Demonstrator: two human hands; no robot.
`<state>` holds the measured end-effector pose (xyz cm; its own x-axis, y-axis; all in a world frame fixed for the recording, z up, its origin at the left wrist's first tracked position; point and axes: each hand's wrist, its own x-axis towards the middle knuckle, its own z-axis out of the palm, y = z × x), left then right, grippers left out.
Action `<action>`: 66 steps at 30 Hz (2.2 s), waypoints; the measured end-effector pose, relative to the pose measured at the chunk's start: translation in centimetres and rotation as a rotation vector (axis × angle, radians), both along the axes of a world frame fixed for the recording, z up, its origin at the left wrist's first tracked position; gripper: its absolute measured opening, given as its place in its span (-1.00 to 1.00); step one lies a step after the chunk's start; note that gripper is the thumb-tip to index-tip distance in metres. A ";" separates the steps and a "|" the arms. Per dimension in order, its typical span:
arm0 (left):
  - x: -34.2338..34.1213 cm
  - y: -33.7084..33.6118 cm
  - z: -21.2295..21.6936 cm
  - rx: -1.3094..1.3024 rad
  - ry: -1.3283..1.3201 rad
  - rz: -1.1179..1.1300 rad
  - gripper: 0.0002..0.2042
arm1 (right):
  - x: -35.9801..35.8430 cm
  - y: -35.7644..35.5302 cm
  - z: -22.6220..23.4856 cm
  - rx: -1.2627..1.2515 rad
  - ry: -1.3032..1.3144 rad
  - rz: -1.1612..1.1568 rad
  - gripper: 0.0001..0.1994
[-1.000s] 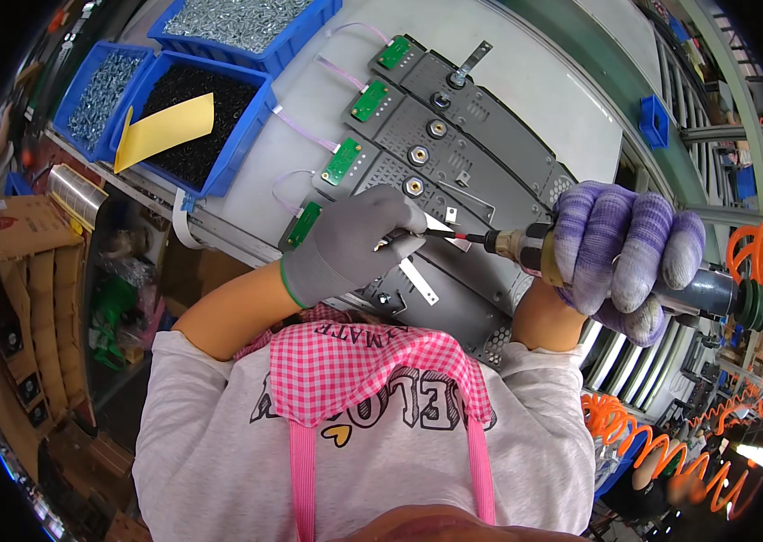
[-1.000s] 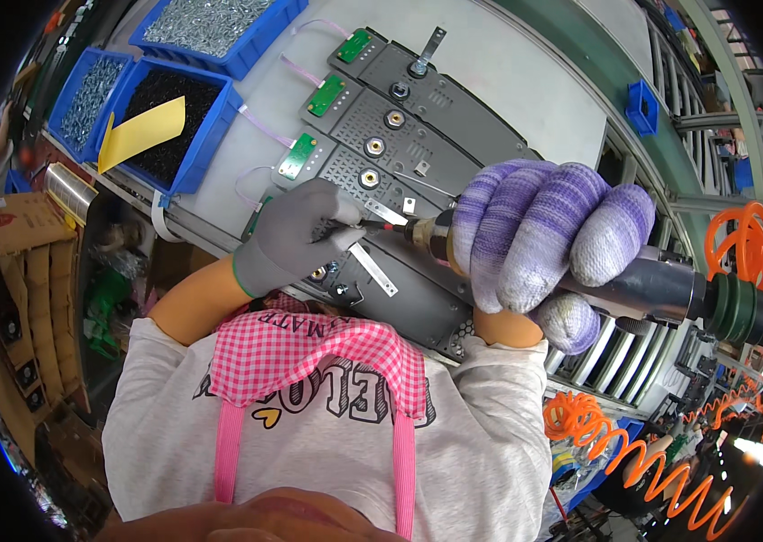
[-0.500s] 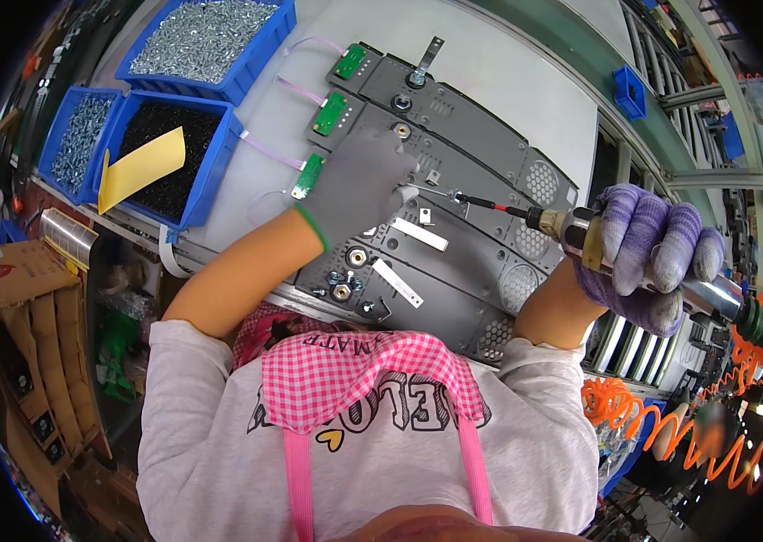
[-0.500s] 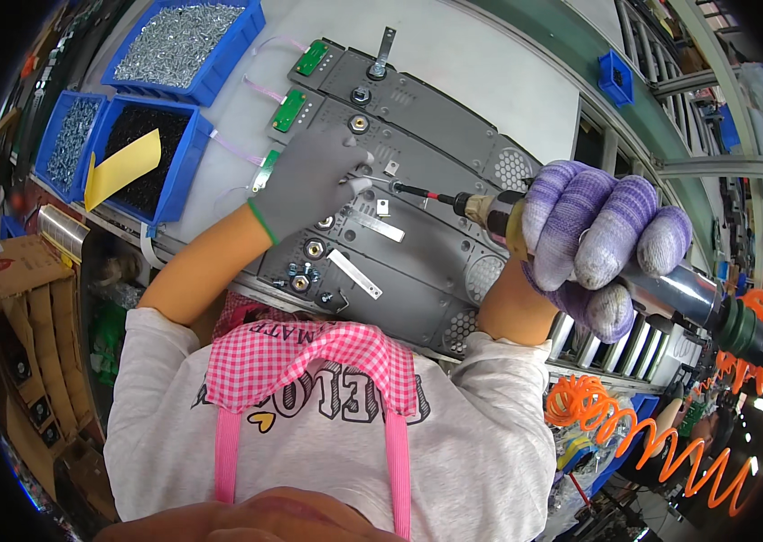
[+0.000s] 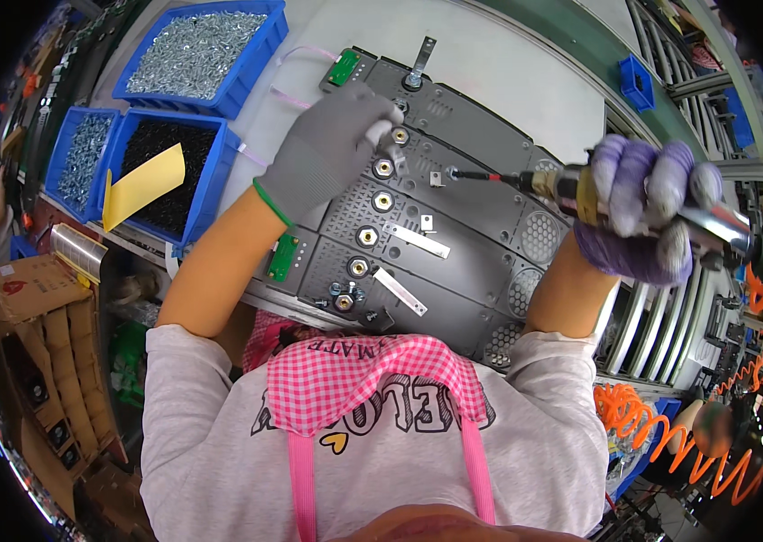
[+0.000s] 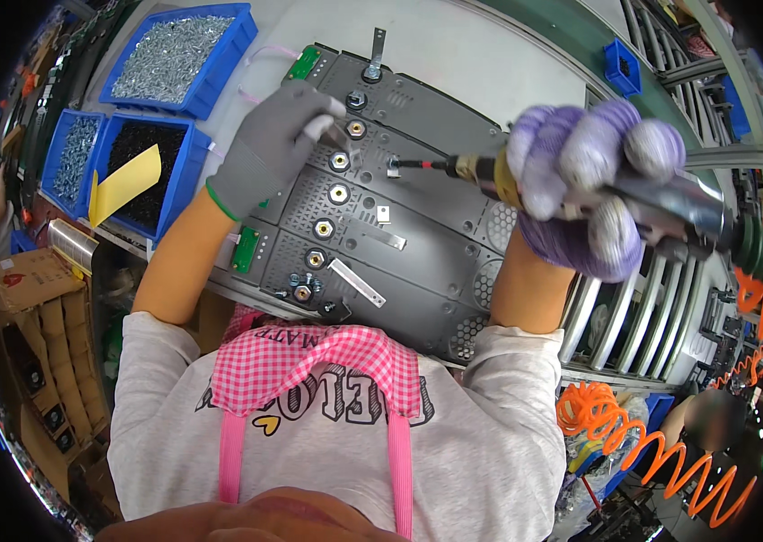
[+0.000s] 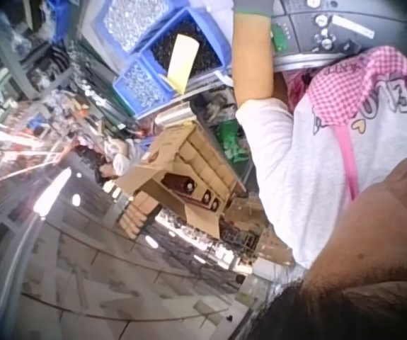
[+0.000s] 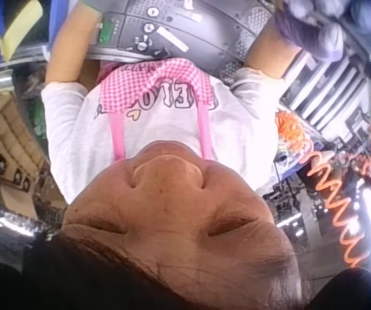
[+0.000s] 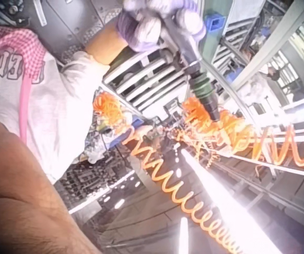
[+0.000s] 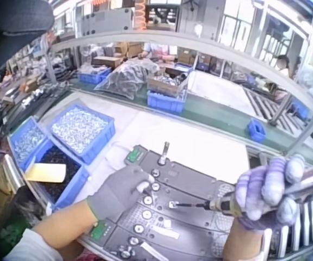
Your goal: The recorder is seen assembling solar panel components by using a pneumatic screwdriver to secure screws into the metal frame and panels.
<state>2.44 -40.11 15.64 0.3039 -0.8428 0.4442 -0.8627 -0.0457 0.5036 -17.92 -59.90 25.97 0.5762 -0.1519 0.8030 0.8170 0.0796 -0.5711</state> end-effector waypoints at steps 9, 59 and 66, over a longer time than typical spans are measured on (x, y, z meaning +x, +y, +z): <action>1.4 -3.1 0.3 -0.168 0.014 0.034 -0.81 | 6.3 -1.0 -3.2 0.268 0.069 0.065 -0.60; 1.7 -4.8 -2.5 0.004 0.002 0.076 -0.77 | 14.6 1.0 -7.3 0.310 0.046 0.218 -0.65; 2.3 -5.0 -3.4 0.015 0.028 0.017 -0.79 | 14.6 1.6 -7.2 0.250 -0.032 0.205 -0.62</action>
<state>4.71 -45.06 12.24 0.3306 -0.8438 0.4226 -0.8475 -0.0684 0.5264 -3.37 -58.32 18.74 0.5901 -0.2300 0.7739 0.7867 0.3789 -0.4873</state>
